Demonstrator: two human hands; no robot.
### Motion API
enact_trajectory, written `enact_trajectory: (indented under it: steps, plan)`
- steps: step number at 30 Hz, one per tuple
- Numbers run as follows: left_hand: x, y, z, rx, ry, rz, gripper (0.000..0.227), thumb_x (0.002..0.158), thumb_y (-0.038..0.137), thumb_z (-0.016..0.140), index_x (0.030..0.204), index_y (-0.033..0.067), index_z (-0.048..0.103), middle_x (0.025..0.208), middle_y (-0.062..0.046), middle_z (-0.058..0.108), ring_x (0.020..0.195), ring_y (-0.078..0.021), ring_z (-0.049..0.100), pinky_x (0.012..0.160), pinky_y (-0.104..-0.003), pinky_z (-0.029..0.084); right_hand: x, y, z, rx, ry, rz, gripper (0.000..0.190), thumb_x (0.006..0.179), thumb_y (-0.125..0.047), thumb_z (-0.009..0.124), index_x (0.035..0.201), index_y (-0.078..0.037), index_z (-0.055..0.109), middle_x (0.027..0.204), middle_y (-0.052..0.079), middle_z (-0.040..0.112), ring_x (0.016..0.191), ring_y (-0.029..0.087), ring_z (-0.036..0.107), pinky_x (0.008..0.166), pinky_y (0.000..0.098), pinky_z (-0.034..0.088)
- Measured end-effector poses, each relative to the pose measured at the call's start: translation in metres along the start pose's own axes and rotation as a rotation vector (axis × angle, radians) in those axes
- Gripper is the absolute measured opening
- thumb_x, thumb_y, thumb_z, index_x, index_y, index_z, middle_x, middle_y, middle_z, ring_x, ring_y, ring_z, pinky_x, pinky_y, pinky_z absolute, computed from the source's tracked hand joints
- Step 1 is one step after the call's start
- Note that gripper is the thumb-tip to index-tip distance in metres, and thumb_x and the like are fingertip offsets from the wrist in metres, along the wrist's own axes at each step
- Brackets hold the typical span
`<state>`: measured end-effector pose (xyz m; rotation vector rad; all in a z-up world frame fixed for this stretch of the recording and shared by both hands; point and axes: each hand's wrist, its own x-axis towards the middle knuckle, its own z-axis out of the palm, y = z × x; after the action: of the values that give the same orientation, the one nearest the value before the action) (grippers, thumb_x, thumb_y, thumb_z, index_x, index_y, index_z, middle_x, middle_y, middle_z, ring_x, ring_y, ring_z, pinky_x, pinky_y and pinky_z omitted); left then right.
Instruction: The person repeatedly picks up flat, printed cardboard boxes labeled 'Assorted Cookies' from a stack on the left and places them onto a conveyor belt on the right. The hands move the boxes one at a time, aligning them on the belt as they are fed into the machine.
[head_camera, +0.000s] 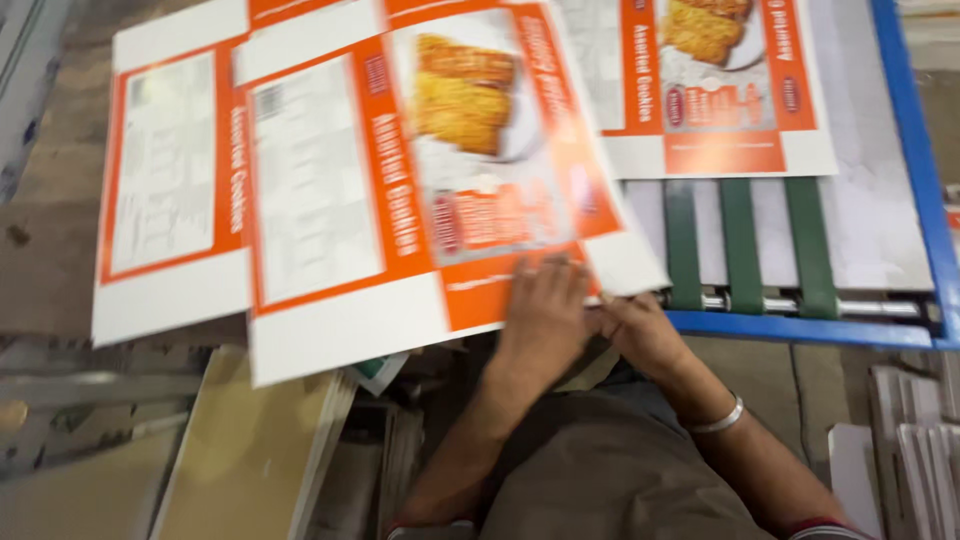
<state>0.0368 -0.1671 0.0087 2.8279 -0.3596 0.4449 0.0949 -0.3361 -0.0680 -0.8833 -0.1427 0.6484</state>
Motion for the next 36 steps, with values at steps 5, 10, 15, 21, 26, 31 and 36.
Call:
enact_trajectory:
  steps: [5, 10, 15, 21, 26, 31, 36]
  plan:
    - [-0.013, -0.021, -0.022, 0.018, -0.033, -0.029, 0.073, 0.083, 0.047, 0.074, 0.137, 0.0005, 0.059, 0.142, -0.019, 0.057, 0.139, -0.0371, 0.046, 0.119, -0.061, 0.025, -0.004, -0.031, -0.021, -0.002, 0.419, -0.166, 0.044, 0.104, -0.007, 0.051, 0.148, -0.001, 0.046, 0.137, 0.015, 0.061, 0.124, 0.028, 0.063, 0.101, 0.0444, 0.057]
    - [-0.041, -0.082, -0.059, 0.167, -0.025, -0.227, 0.072, 0.085, 0.05, 0.071, 0.137, 0.0011, 0.059, 0.149, -0.022, 0.051, 0.144, -0.0383, 0.039, 0.119, -0.061, 0.022, -0.027, -0.07, -0.134, -0.121, 0.646, -0.441, 0.051, 0.101, 0.008, 0.046, 0.152, 0.001, 0.045, 0.147, 0.016, 0.059, 0.132, 0.029, 0.065, 0.113, 0.0446, 0.057]
    - [-0.05, -0.136, -0.077, 0.279, 0.043, -0.284, 0.051, 0.094, 0.029, 0.069, 0.134, -0.0018, 0.063, 0.14, -0.021, 0.062, 0.137, -0.0346, 0.052, 0.117, -0.052, 0.036, -0.055, -0.076, -0.241, -0.142, 0.747, -0.66, 0.05, 0.104, 0.015, 0.049, 0.152, 0.004, 0.047, 0.152, 0.018, 0.059, 0.137, 0.032, 0.065, 0.119, 0.0456, 0.059]
    - [-0.053, -0.152, -0.07, 0.299, 0.235, -0.168, 0.028, 0.096, 0.011, 0.069, 0.121, -0.0018, 0.068, 0.123, -0.017, 0.072, 0.117, -0.0336, 0.069, 0.098, -0.045, 0.054, -0.097, -0.063, -0.264, -0.142, 0.921, -0.67, 0.049, 0.101, 0.016, 0.047, 0.148, 0.002, 0.047, 0.148, 0.017, 0.059, 0.132, 0.031, 0.068, 0.11, 0.0442, 0.063]
    - [-0.05, -0.157, -0.071, 0.262, 0.295, -0.165, 0.026, 0.091, 0.009, 0.072, 0.115, -0.0001, 0.071, 0.116, -0.016, 0.074, 0.108, -0.0327, 0.071, 0.092, -0.044, 0.056, -0.127, -0.045, -0.241, -0.237, 0.934, -0.632, 0.049, 0.102, 0.017, 0.047, 0.149, 0.004, 0.052, 0.149, 0.016, 0.062, 0.134, 0.03, 0.067, 0.113, 0.0424, 0.06]
    - [-0.05, -0.149, -0.074, 0.28, 0.237, -0.2, 0.029, 0.091, 0.012, 0.074, 0.118, 0.0022, 0.07, 0.12, -0.016, 0.073, 0.114, -0.0316, 0.07, 0.096, -0.044, 0.055, -0.134, -0.037, -0.216, -0.281, 0.941, -0.623, 0.043, 0.103, 0.013, 0.052, 0.145, 0.005, 0.056, 0.144, 0.015, 0.064, 0.131, 0.028, 0.067, 0.112, 0.0399, 0.058]
    - [-0.045, -0.138, -0.08, 0.35, 0.17, -0.246, 0.045, 0.084, 0.018, 0.077, 0.125, 0.0023, 0.068, 0.129, -0.017, 0.067, 0.122, -0.0332, 0.063, 0.102, -0.047, 0.05, -0.101, -0.059, -0.215, -0.25, 0.906, -0.658, 0.038, 0.105, 0.01, 0.057, 0.143, 0.007, 0.057, 0.142, 0.016, 0.066, 0.128, 0.027, 0.069, 0.112, 0.0361, 0.059]
